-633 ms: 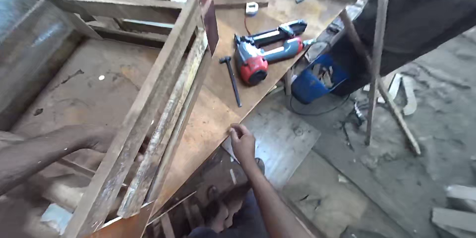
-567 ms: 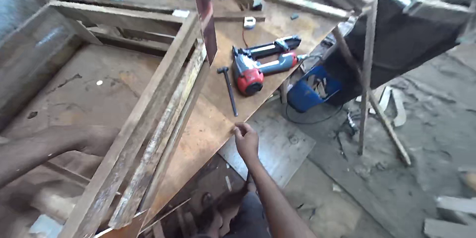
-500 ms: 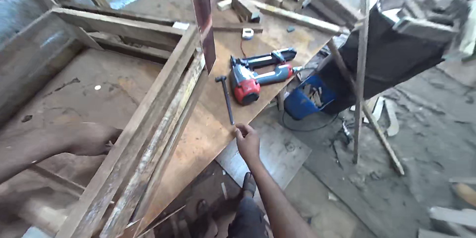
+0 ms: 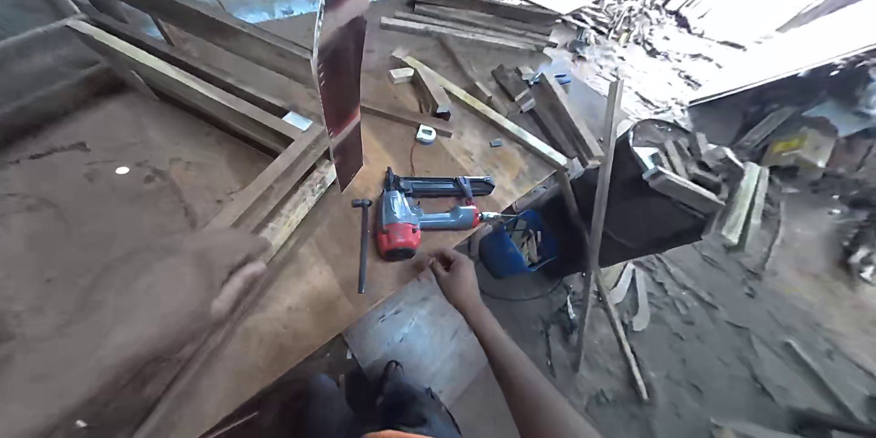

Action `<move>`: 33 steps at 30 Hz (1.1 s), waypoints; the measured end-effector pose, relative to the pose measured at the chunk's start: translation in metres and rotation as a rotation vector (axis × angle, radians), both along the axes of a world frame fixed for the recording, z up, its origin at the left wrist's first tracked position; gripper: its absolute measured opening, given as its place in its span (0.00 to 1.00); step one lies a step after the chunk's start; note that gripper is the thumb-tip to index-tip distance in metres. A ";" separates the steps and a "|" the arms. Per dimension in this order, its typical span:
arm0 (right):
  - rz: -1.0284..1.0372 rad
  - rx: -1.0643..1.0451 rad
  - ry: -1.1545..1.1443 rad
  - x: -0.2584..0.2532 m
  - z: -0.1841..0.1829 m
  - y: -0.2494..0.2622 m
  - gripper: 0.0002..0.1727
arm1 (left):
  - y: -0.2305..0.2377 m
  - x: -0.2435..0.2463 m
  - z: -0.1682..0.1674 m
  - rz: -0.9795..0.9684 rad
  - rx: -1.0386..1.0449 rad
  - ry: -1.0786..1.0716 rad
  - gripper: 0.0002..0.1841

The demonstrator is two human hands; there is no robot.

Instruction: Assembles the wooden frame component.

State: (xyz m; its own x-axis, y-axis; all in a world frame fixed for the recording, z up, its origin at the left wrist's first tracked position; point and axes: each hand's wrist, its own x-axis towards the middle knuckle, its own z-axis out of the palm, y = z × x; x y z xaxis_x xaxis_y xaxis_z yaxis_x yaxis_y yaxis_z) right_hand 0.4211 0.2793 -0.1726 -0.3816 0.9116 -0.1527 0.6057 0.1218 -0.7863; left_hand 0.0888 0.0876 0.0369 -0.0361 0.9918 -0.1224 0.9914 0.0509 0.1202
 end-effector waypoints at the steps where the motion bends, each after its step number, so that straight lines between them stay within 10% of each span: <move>1: 0.015 0.057 -0.021 0.005 0.004 0.019 0.11 | -0.004 0.010 -0.014 0.029 -0.060 -0.076 0.17; 9: 0.465 0.274 -0.442 -0.030 -0.035 0.126 0.32 | 0.006 0.114 -0.157 0.173 -0.511 -0.741 0.23; 16: 0.740 0.031 -0.632 -0.061 -0.040 0.183 0.49 | 0.102 0.154 -0.226 0.220 -0.709 -0.811 0.26; 25: 0.851 0.000 -0.455 -0.109 -0.021 0.289 0.42 | 0.207 0.197 -0.276 0.665 0.023 -0.543 0.22; 33: 0.835 0.142 -0.475 -0.113 -0.043 0.327 0.42 | 0.287 0.228 -0.287 1.141 -0.017 -0.442 0.26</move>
